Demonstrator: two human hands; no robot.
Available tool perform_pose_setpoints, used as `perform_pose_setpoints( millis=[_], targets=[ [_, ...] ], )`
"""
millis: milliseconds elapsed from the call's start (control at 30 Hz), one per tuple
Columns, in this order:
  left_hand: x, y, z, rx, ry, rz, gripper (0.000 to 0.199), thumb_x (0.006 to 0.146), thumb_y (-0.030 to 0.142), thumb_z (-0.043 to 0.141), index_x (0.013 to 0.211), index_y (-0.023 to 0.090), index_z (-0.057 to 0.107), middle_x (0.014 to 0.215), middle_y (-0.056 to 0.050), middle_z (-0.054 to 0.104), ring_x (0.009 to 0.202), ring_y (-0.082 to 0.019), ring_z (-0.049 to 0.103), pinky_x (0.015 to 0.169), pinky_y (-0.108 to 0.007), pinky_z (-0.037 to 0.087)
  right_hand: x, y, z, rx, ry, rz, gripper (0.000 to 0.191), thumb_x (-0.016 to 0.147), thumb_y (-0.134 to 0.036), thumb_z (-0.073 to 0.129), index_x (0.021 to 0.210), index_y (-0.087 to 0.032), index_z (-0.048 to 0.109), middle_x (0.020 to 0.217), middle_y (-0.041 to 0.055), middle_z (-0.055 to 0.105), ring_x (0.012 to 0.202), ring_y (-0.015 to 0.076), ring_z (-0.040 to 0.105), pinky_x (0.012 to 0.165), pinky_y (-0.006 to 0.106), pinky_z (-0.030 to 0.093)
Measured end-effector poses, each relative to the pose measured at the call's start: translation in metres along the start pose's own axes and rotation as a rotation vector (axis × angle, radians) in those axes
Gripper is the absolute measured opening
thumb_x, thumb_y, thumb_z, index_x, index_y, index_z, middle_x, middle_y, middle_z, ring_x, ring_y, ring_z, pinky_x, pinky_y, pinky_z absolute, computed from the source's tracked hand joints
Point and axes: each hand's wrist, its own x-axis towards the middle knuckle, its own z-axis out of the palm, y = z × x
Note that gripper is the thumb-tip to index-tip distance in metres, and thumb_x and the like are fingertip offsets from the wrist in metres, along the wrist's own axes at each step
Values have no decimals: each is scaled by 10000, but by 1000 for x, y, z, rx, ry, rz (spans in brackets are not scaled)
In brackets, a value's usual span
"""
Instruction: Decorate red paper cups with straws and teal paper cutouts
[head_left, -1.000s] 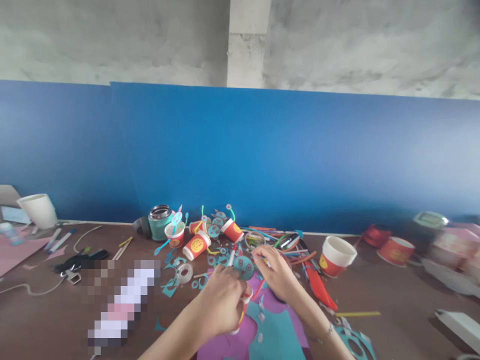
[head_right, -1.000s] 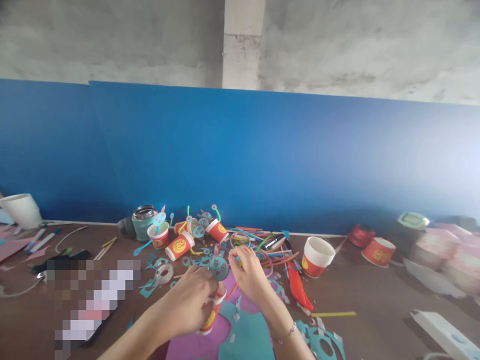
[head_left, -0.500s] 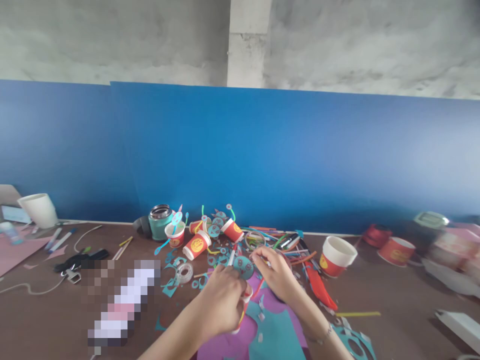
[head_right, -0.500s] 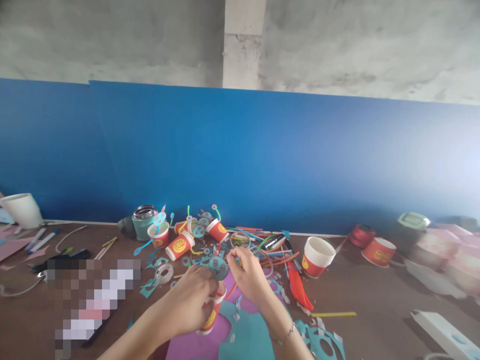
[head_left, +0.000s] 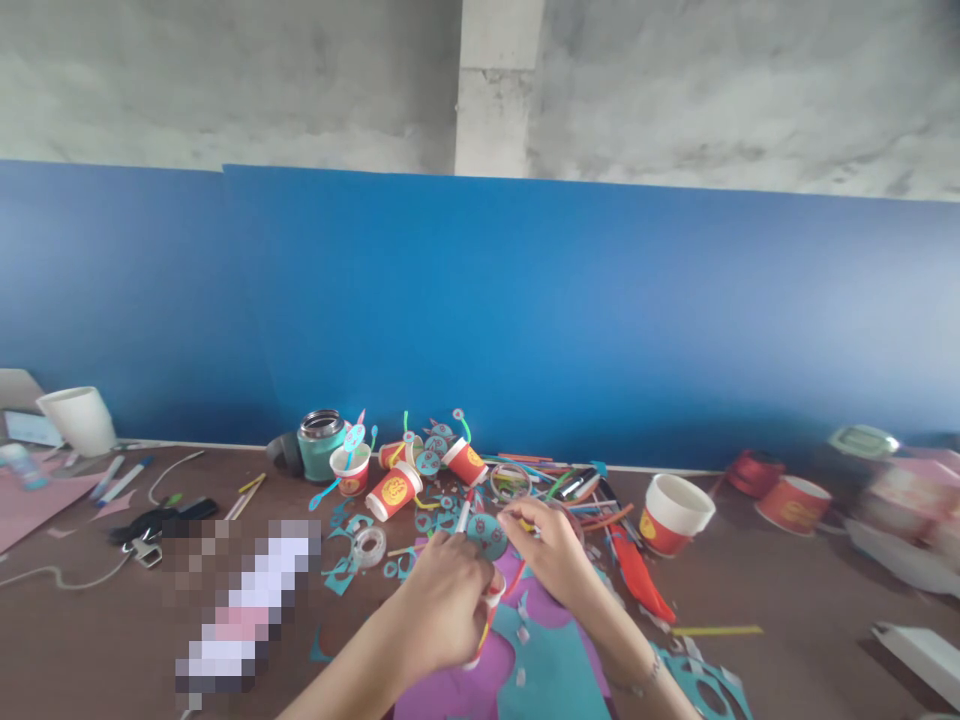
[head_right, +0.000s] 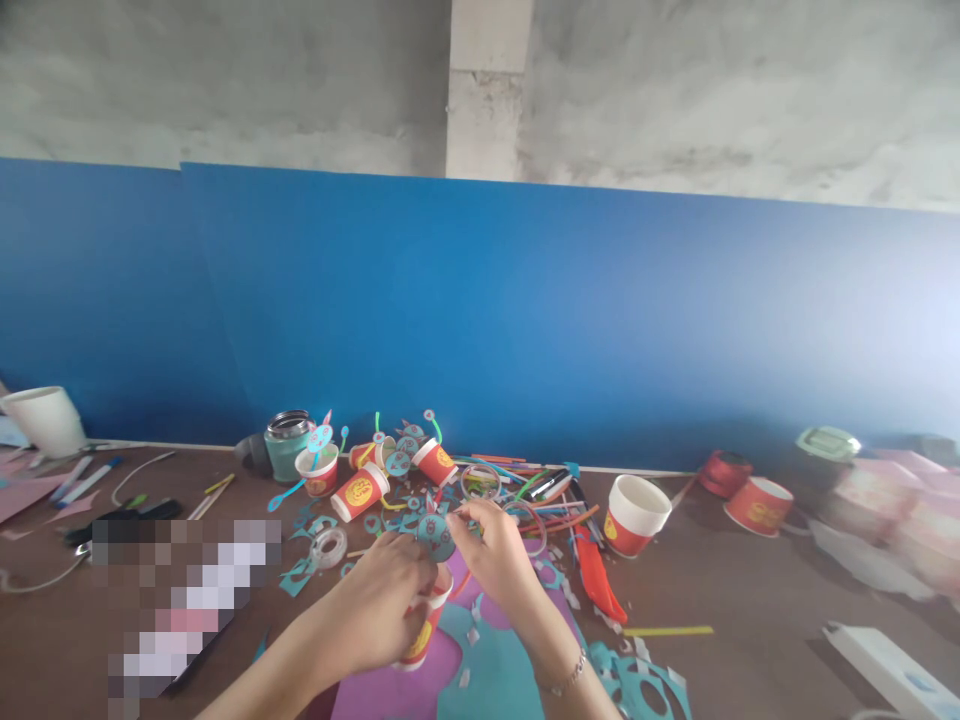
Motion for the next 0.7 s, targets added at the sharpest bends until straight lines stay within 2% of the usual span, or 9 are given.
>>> perform_pose_setpoints(
  millis=[133,300,467,600,700],
  targets=[
    [0,2,-1,5,-13,-7,179,715,161,516,814,227,650,810,-67,626,817,-238,575,783,-381,420,1,3,3,-16,28,38,124,754,-278,596,703,-170,632,711,18,641,699,175,584,659,246,418],
    [-1,6,-3,0,-25,-11,161,748,169,517,833,212,646,858,-70,635,855,-238,574,816,-386,419,0,5,5,-32,69,-6,112,764,-226,548,728,-184,646,783,40,680,779,195,618,730,269,441],
    [1,6,-1,22,-23,13,153,753,171,520,842,197,643,864,-79,639,850,-244,570,804,-390,422,-1,5,5,-35,91,-40,121,766,-213,546,725,-196,658,804,49,696,804,202,631,743,277,455],
    [2,3,0,2,29,-5,181,751,160,519,870,205,648,865,-72,647,853,-246,572,799,-385,419,1,6,4,-32,96,-16,163,792,-282,560,738,-197,689,807,60,713,801,215,649,738,282,467],
    [2,1,0,5,38,-23,200,735,148,523,876,203,654,865,-74,651,848,-248,578,799,-381,417,2,6,3,-73,78,-56,228,839,-310,510,769,-203,698,859,73,719,851,223,648,777,302,470]
  ],
)
